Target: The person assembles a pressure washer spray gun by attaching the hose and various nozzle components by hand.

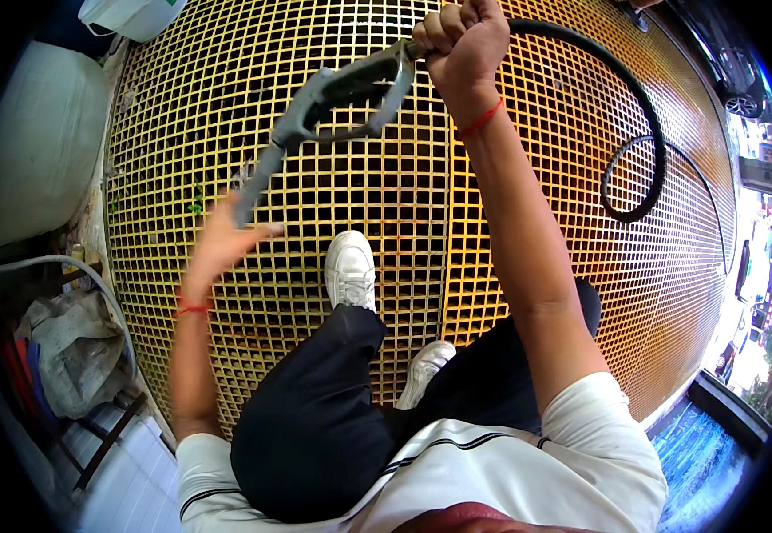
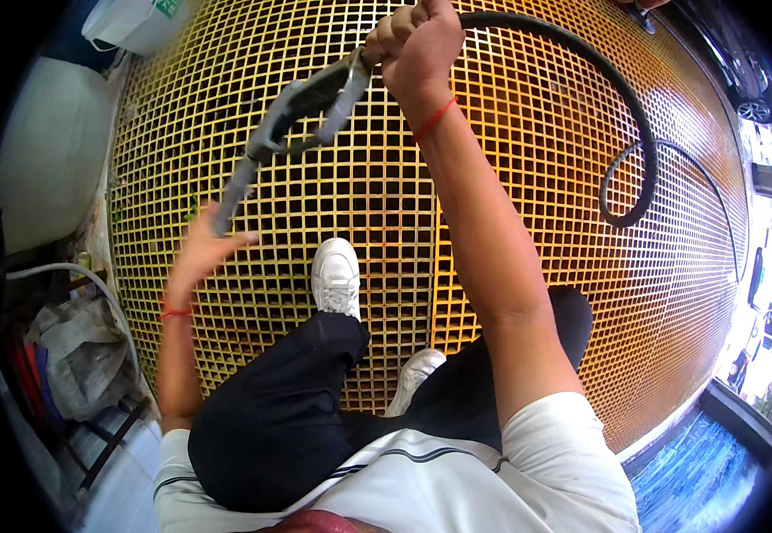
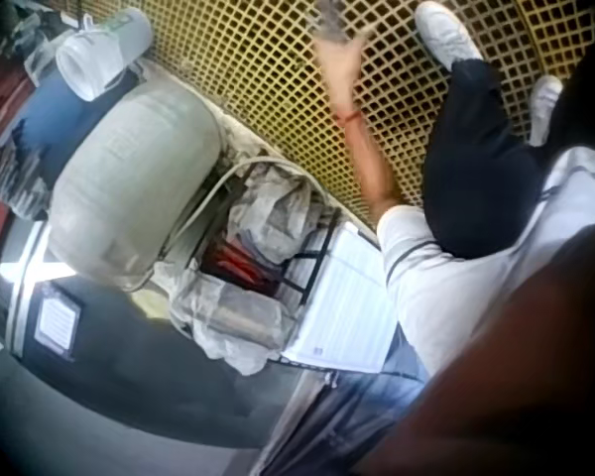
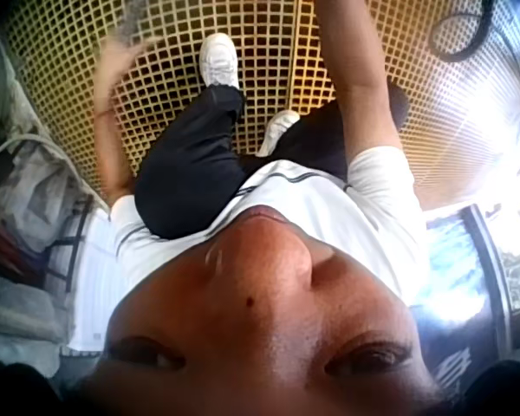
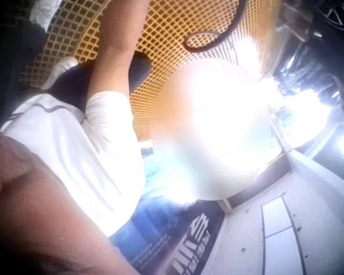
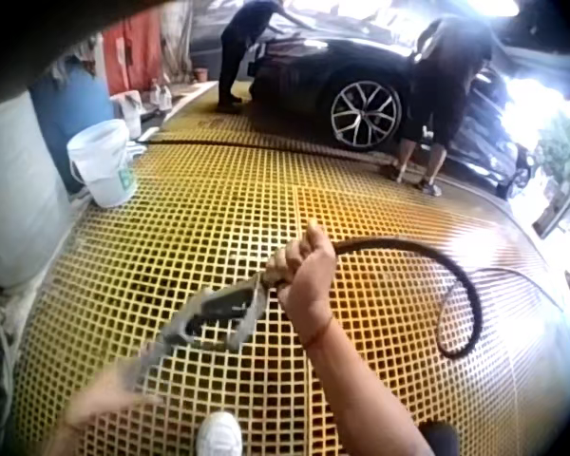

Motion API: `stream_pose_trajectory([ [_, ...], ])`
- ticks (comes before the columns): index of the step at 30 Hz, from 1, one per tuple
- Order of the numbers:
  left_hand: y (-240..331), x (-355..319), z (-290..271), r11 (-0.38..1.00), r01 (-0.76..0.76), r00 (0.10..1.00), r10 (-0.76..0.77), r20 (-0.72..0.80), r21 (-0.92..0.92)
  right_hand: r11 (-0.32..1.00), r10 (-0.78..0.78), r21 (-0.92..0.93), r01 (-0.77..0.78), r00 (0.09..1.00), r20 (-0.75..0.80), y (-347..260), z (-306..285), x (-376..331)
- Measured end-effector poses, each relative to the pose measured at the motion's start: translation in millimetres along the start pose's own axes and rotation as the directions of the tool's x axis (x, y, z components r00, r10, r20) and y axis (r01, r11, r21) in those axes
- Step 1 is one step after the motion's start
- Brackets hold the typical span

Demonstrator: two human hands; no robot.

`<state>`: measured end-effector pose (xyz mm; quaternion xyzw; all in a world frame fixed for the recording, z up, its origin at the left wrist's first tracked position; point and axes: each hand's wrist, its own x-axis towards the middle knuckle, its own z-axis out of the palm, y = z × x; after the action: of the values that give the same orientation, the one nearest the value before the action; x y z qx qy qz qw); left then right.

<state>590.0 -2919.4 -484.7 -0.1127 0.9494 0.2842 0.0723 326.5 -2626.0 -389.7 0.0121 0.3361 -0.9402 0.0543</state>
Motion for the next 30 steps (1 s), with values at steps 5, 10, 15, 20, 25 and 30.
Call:
stream_pose_trajectory([
  [5,28,103,-185,0.766,-0.053,0.973,0.185,-0.14,0.64,0.985,0.118,0.131,-0.115,0.993,-0.008,36,-29,-48],
  [10,-15,199,-146,0.609,-0.576,0.672,0.732,-0.107,0.545,0.949,-0.048,0.313,-0.044,0.958,0.282,15,26,-140],
  [15,-38,113,94,0.684,-0.19,0.959,0.284,0.017,-0.705,0.989,-0.017,0.143,-0.032,0.945,0.328,-4,62,-107],
  [20,32,-28,81,0.362,0.682,0.716,-0.152,0.682,-0.635,0.993,-0.041,-0.111,0.046,0.998,0.041,-3,28,-27],
  [25,11,30,-102,0.852,0.21,0.955,-0.074,-0.287,0.48,0.998,0.063,-0.024,-0.062,0.997,0.046,28,-26,-46],
  [30,-12,151,-189,0.454,-0.52,0.458,0.863,-0.212,0.724,0.977,-0.001,0.213,-0.026,0.992,0.125,28,20,-152],
])
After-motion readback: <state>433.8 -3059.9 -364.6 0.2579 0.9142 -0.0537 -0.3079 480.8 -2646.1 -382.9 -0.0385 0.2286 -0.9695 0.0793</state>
